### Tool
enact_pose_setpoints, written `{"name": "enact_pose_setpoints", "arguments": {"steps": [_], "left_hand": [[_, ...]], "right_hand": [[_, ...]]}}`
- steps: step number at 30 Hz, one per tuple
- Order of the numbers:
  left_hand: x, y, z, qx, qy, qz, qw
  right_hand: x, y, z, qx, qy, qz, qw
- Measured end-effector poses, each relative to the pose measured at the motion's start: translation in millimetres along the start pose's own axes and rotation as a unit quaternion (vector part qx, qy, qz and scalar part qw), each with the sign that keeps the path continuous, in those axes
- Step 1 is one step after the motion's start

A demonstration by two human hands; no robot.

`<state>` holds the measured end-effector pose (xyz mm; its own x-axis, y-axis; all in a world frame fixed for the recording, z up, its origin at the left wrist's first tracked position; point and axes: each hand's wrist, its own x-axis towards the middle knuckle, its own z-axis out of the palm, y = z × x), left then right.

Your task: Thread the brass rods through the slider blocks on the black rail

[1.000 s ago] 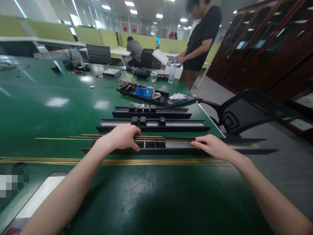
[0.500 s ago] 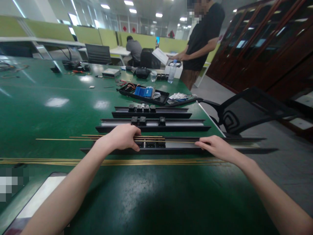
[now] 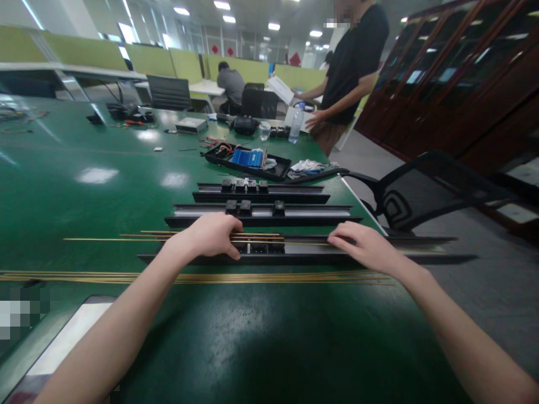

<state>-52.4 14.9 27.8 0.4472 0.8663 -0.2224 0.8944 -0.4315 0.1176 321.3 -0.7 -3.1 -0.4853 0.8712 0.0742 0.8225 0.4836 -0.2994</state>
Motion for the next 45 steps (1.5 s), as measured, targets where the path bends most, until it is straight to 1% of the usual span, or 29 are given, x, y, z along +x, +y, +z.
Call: {"name": "enact_pose_setpoints", "arguments": {"steps": [3,7,9,11,20,27,32,40,45], "left_hand": [[-0.4,-0.2,0.2,-0.002,0.002,-0.001,1.000],[-0.4,-1.0,1.0,0.000,0.006,0.001,1.000],[-0.1,-1.3,1.5,0.002,0.005,0.002,1.000],[0.3,-1.5,1.9,0.004,0.004,0.002,1.000],[0.9,-2.0,2.2,0.000,0.004,-0.006,1.000],[2.9,-0.8,2.4,0.003,0.003,0.001,1.000],[5.6,-2.7,4.5,0.013,0.001,0.002,1.000],[7.2,-4.0,6.3,0.020,-0.001,-0.002,1.000],[7.3,-4.3,6.1,0.015,-0.002,-0.001,1.000]], "right_hand": [[19.3,-29.0,9.0,0.005,-0.011,-0.047,0.999],[43.7,-65.4,23.1,0.010,-0.042,-0.099,0.994],[51.5,-75.9,29.0,0.008,-0.044,-0.112,0.993],[55.8,-80.6,33.2,0.003,-0.040,-0.112,0.993],[59.1,-79.6,36.4,0.019,-0.041,-0.093,0.995],[59.6,-78.3,36.5,0.017,-0.032,-0.112,0.993],[60.4,-76.1,36.3,0.018,-0.033,-0.107,0.994],[59.5,-72.1,37.1,0.026,-0.039,-0.110,0.993],[59.2,-69.2,34.4,0.041,-0.053,-0.114,0.991]]}}
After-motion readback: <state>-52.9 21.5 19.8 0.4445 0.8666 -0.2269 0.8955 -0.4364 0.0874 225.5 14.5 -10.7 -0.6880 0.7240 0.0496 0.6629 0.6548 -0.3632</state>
